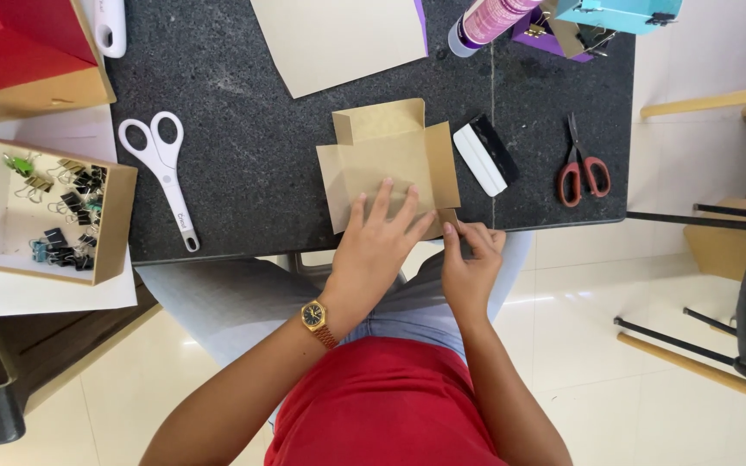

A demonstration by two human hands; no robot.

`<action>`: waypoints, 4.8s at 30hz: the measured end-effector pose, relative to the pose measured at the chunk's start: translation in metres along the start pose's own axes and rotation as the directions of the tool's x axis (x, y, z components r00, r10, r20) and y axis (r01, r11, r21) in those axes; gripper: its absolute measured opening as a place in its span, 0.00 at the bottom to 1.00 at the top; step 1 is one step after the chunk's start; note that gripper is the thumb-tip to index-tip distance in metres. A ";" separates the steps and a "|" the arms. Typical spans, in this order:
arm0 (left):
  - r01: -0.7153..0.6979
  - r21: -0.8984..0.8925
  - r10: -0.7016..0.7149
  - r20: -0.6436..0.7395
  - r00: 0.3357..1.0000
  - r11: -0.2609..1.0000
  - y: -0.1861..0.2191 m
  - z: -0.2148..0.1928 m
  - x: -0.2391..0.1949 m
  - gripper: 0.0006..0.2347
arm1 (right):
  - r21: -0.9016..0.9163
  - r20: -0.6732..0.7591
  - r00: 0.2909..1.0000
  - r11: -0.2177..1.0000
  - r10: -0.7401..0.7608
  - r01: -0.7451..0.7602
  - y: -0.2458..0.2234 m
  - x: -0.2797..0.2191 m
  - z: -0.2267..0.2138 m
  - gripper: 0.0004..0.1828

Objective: Cutting a gold sheet of paper with scissors and folding it into a box shape using a creasing tool

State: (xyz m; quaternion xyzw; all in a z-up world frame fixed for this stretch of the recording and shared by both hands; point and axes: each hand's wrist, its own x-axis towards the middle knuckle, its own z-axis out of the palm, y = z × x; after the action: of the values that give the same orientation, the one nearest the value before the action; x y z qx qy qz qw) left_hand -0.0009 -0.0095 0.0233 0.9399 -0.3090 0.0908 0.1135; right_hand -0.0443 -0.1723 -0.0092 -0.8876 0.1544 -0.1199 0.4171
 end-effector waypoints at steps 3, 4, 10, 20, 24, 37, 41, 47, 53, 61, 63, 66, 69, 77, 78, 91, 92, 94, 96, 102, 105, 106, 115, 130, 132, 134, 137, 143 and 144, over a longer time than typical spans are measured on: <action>0.003 0.014 -0.003 0.008 1.000 1.000 0.000 -0.001 0.001 0.25 | -0.003 0.009 1.000 1.000 0.027 -0.027 0.002 -0.001 0.000 0.04; 0.004 0.021 -0.004 0.014 1.000 1.000 0.000 0.000 0.002 0.25 | -0.003 0.014 0.999 0.999 0.038 -0.038 0.002 -0.001 0.000 0.04; 0.000 -0.001 0.000 0.033 0.999 1.000 -0.001 -0.001 -0.002 0.25 | -0.025 0.008 0.999 0.999 0.040 -0.040 0.008 -0.002 0.002 0.05; -0.005 -0.005 0.005 0.050 0.999 1.000 -0.002 -0.005 0.002 0.24 | 0.011 0.019 0.998 0.999 0.052 -0.052 0.007 -0.002 -0.001 0.06; 0.008 -0.045 -0.006 0.046 0.999 0.999 -0.003 -0.006 0.002 0.23 | 0.091 0.016 0.998 0.994 0.066 -0.067 -0.002 -0.002 -0.002 0.05; 0.029 -0.049 -0.029 0.009 1.000 0.998 -0.003 -0.006 0.000 0.22 | 0.360 -0.076 0.944 0.892 0.320 -0.273 -0.009 -0.015 0.016 0.11; 0.028 -0.049 -0.029 -0.007 1.000 0.998 -0.004 -0.002 -0.001 0.21 | 0.318 -0.111 0.960 0.924 0.256 -0.210 -0.010 -0.018 0.023 0.10; 0.034 -0.060 -0.035 -0.005 0.999 0.998 -0.005 -0.003 -0.001 0.21 | 0.335 -0.131 0.970 0.930 0.204 -0.150 -0.011 -0.019 0.026 0.10; 0.031 -0.045 -0.033 -0.050 0.998 0.999 -0.006 -0.002 -0.002 0.21 | 0.113 -0.160 0.984 0.989 -0.072 0.091 -0.009 -0.015 0.023 0.11; 0.012 -0.052 -0.017 -0.099 0.995 0.999 -0.008 0.007 -0.006 0.18 | 0.108 -0.258 0.962 0.987 -0.092 0.123 0.021 -0.010 0.035 0.13; 0.005 -0.061 -0.012 -0.104 0.994 0.998 -0.009 0.009 -0.006 0.19 | 0.109 -0.271 0.959 0.987 -0.086 0.119 0.016 -0.008 0.036 0.14; -0.007 -0.077 -0.001 -0.111 0.994 0.997 -0.011 0.011 -0.008 0.19 | 0.083 -0.284 0.953 0.987 -0.110 0.138 0.008 -0.008 0.037 0.14; -0.016 -0.077 0.007 -0.116 0.993 0.997 -0.013 0.010 -0.007 0.19 | -0.063 -0.292 0.910 0.956 -0.293 0.287 0.003 -0.004 0.035 0.16; -0.031 -0.050 0.024 -0.124 0.992 0.998 -0.016 0.028 -0.010 0.22 | -0.308 -0.203 0.794 0.807 -0.573 0.504 0.023 -0.008 0.035 0.17; -0.041 -0.054 0.034 -0.122 0.992 0.998 -0.016 0.028 -0.010 0.24 | -0.350 -0.192 0.784 0.787 -0.591 0.508 0.023 -0.008 0.035 0.17; -0.064 -0.125 0.060 -0.033 0.998 0.990 -0.025 0.015 -0.008 0.26 | -0.429 -0.100 0.816 0.765 -0.569 0.480 0.013 -0.008 0.029 0.12; -0.067 -0.126 0.063 -0.032 0.997 0.990 -0.025 0.014 -0.007 0.26 | -0.431 -0.102 0.817 0.766 -0.567 0.478 0.013 -0.007 0.029 0.12; -0.065 -0.140 0.061 -0.035 0.998 0.988 -0.025 0.013 -0.007 0.26 | -0.479 -0.077 0.801 0.727 -0.594 0.493 0.013 -0.008 0.029 0.11; -0.070 -0.150 0.064 -0.040 0.997 0.986 -0.025 0.015 -0.007 0.26 | -0.483 -0.073 0.797 0.720 -0.600 0.498 0.015 -0.008 0.030 0.10; -0.078 -0.153 0.070 -0.056 0.996 0.985 -0.026 0.019 -0.009 0.27 | -0.466 -0.037 0.782 0.703 -0.622 0.537 0.023 -0.006 0.023 0.09; -0.076 -0.156 0.068 -0.058 0.996 0.985 -0.028 0.022 -0.010 0.27 | -0.448 -0.023 0.772 0.697 -0.635 0.560 0.027 -0.005 0.019 0.10; -0.080 -0.164 0.072 -0.057 0.996 0.983 -0.030 0.023 -0.010 0.27 | -0.437 -0.017 0.763 0.691 -0.646 0.575 0.027 -0.003 0.019 0.10; -0.006 -0.148 0.002 -0.029 1.000 0.989 -0.017 0.020 -0.017 0.28 | -0.426 0.069 0.754 0.664 -0.653 0.614 0.036 -0.003 0.017 0.14; -0.043 0.000 0.042 -0.083 0.996 0.999 -0.009 0.013 -0.033 0.13 | 0.495 0.381 0.753 0.569 0.537 -0.657 0.048 -0.035 0.003 0.10; -0.046 -0.012 0.045 -0.069 0.997 0.999 -0.008 0.012 -0.032 0.13 | 0.500 0.376 0.776 0.594 0.507 -0.630 0.056 -0.036 0.007 0.09; -0.046 -0.014 0.046 -0.058 0.997 0.999 -0.009 0.009 -0.032 0.13 | 0.509 0.376 0.800 0.617 0.468 -0.600 0.053 -0.035 0.011 0.08; -0.044 -0.013 0.043 -0.045 0.998 0.999 -0.009 0.009 -0.031 0.13 | 0.540 0.384 0.711 0.481 0.589 -0.690 0.043 -0.033 0.012 0.06; -0.025 -0.010 0.025 -0.043 0.999 1.000 -0.010 0.011 -0.031 0.13 | 0.539 0.365 0.703 0.478 0.610 -0.694 0.035 -0.031 0.015 0.06; -0.026 -0.007 0.026 -0.058 0.998 1.000 -0.011 0.012 -0.032 0.13 | 0.539 0.359 0.702 0.477 0.615 -0.694 0.034 -0.031 0.015 0.05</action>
State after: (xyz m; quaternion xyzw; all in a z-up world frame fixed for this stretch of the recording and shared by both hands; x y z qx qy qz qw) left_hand -0.0185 0.0140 0.0020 0.9323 -0.3182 0.1181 0.1247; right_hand -0.0738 -0.1703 -0.0476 -0.5671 0.4063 0.0554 0.7143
